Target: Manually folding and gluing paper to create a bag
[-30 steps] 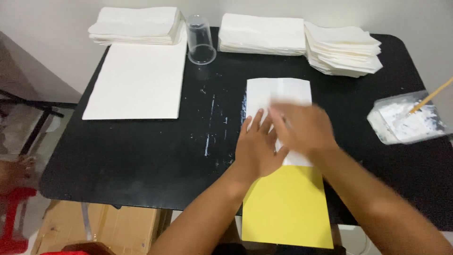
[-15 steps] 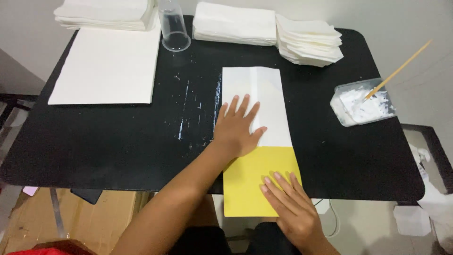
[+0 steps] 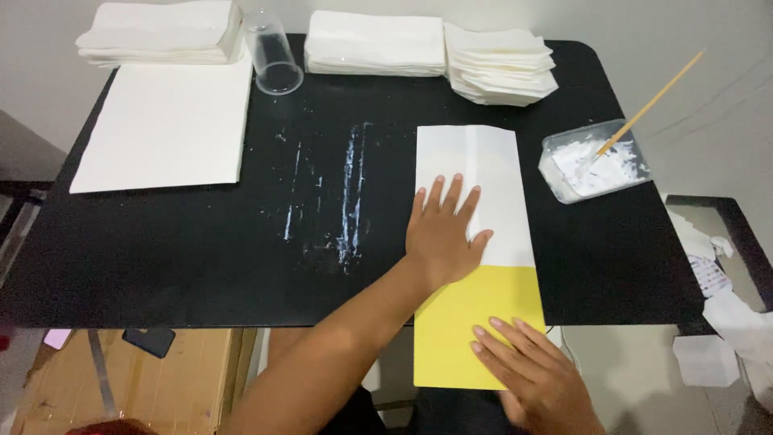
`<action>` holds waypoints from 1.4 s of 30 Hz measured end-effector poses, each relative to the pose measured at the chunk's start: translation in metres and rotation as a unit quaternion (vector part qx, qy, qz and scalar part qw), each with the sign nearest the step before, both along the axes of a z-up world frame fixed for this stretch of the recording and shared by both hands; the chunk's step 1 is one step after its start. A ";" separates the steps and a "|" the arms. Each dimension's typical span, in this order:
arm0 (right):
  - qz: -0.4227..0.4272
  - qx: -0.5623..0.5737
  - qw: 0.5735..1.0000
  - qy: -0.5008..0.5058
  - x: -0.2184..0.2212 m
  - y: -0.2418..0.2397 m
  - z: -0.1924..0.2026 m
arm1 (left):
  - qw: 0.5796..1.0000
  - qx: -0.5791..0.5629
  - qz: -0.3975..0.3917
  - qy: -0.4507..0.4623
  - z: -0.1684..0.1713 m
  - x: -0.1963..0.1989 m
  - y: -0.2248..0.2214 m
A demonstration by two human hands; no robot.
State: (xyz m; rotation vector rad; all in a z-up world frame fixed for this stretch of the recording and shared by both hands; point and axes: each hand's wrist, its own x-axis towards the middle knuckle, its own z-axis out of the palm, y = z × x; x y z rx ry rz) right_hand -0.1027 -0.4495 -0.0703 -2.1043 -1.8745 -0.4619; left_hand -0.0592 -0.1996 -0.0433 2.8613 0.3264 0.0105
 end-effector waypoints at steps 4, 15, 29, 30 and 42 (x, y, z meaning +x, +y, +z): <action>0.021 -0.022 0.993 0.115 0.014 -0.003 0.027 | 1.000 0.004 0.004 0.005 0.002 -0.001 -0.003; -0.298 -0.091 0.921 0.235 0.057 0.071 0.043 | 0.997 -0.048 -0.008 0.055 0.039 -0.006 0.003; -0.190 0.035 0.971 0.140 0.059 0.064 0.032 | 0.999 -0.001 -0.018 0.046 0.009 0.088 0.081; -0.192 0.037 0.972 0.133 0.059 0.065 0.034 | 0.999 0.008 -0.020 0.045 0.011 0.096 0.086; -0.224 -0.007 0.956 0.188 0.058 0.068 0.045 | 0.990 0.070 -0.090 0.088 0.008 0.031 0.045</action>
